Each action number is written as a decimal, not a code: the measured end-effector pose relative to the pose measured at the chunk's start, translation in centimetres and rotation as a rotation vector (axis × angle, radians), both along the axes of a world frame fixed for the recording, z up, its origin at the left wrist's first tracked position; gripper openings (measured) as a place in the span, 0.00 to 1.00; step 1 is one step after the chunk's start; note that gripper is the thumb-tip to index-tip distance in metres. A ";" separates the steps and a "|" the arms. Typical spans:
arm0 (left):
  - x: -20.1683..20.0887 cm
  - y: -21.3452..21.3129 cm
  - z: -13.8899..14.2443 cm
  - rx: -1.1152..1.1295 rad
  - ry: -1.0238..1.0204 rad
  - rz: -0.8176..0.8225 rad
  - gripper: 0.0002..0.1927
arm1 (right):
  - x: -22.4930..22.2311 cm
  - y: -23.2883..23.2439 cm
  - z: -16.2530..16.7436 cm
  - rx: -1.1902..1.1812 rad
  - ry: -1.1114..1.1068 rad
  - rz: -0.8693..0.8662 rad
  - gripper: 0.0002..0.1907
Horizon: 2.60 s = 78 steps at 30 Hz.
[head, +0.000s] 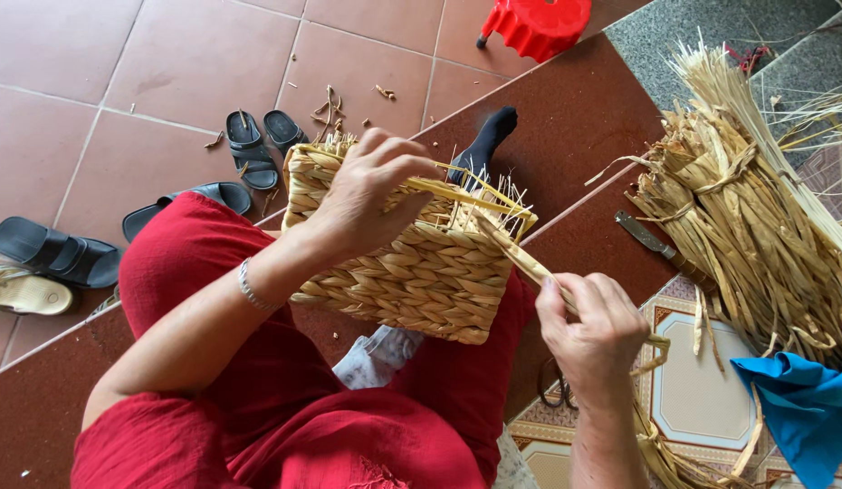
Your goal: The person weaves a rectangular basket using dried palm leaves, interlacing strands through a bamboo frame. They use scissors to trim excess material and a knife to adjust the weave, working on the floor with materials nearby.
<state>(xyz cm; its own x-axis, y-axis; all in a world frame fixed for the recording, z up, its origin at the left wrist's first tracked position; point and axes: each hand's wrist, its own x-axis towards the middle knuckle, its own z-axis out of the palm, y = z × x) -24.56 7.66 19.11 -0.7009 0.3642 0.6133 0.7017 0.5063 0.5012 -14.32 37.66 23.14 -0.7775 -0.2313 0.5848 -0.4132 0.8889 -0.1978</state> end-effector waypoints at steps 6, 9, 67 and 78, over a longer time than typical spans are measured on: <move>-4.6 4.0 0.2 -0.319 -0.170 -0.151 0.34 | -5.1 -3.1 -2.4 -0.102 -0.111 0.195 0.03; -5.6 4.3 0.6 -0.508 -0.613 -0.210 0.28 | -6.6 -4.3 -4.1 -0.057 -0.049 0.223 0.07; 1.5 5.8 0.9 -0.426 -0.012 -0.014 0.12 | -8.7 -1.7 0.6 -0.300 -0.423 0.290 0.07; 2.9 6.5 -0.2 -0.606 0.167 0.015 0.26 | -8.2 -4.5 0.9 -0.377 -0.339 0.389 0.06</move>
